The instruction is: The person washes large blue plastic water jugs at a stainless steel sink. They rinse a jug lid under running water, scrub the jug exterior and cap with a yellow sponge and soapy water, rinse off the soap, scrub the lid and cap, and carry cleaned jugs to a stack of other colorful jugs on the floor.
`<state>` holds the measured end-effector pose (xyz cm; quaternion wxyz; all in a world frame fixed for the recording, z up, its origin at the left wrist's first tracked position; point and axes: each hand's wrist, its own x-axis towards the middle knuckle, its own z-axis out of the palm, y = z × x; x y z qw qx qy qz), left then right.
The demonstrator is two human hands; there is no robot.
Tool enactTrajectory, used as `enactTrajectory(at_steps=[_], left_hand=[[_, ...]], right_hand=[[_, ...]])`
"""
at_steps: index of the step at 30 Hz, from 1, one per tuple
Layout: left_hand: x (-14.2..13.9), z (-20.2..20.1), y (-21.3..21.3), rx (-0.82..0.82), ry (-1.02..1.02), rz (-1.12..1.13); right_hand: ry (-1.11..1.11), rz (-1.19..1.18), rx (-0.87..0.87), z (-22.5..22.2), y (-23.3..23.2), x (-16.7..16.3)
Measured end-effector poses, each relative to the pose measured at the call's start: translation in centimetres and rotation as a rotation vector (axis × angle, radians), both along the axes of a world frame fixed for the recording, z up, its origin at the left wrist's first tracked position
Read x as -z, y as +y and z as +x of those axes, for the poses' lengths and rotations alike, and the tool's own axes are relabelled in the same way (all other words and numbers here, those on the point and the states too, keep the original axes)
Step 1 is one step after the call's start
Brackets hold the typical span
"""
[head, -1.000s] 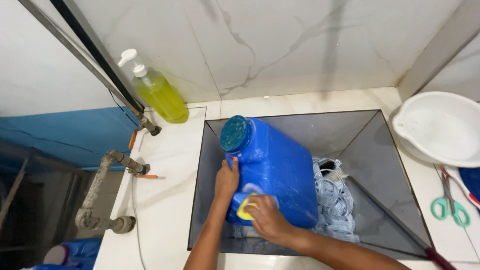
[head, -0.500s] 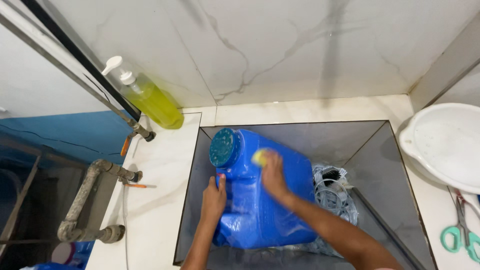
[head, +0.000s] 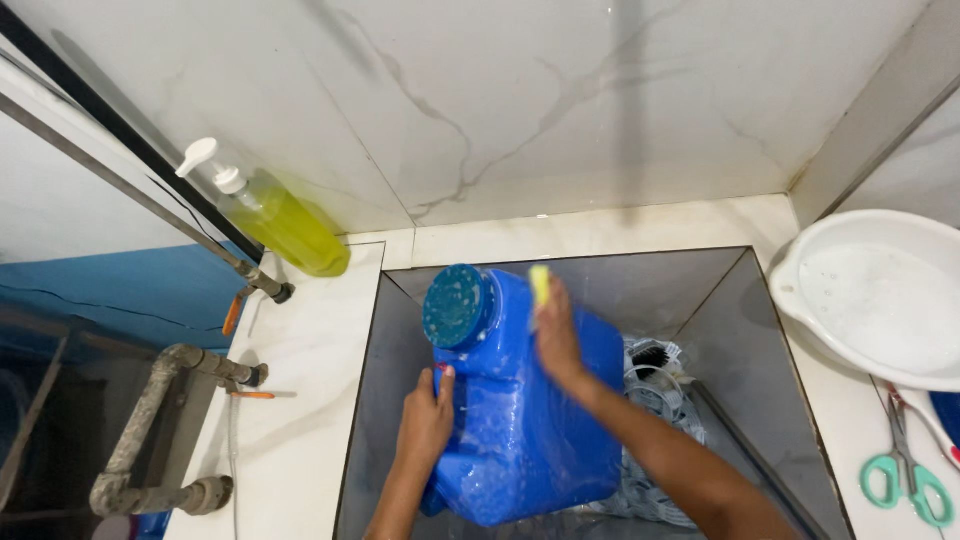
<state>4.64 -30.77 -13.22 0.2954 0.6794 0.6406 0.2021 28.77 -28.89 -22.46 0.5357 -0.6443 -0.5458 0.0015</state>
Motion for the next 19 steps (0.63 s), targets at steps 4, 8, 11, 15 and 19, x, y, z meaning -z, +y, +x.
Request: enactTrajectory(at_steps=[4,8,11,15,19], left_hand=[[0.5,-0.6,-0.1,-0.026,0.012,-0.021],[1.2,-0.5,1.2,-0.017,-0.083,0.079],[0.7,0.4,0.9,0.043,-0.064,0.037],[-1.3,2.3,-0.6,0.266,-0.04,0.098],[-3.1,2.7,-0.5,0.497,0.118,0.123]], right_hand=[[0.362,-0.38,0.139,6.5,-3.9,2.7],[0.571,-0.649,0.322,-2.8,-11.8,4.3],[0.342,-0.271,-0.347,-5.1,-10.5,0.1],[0.243,-0.151,-0.198,3.6,0.8,-7.9],[0.549,-0.421,-0.425,9.6,-2.3,-6.9]])
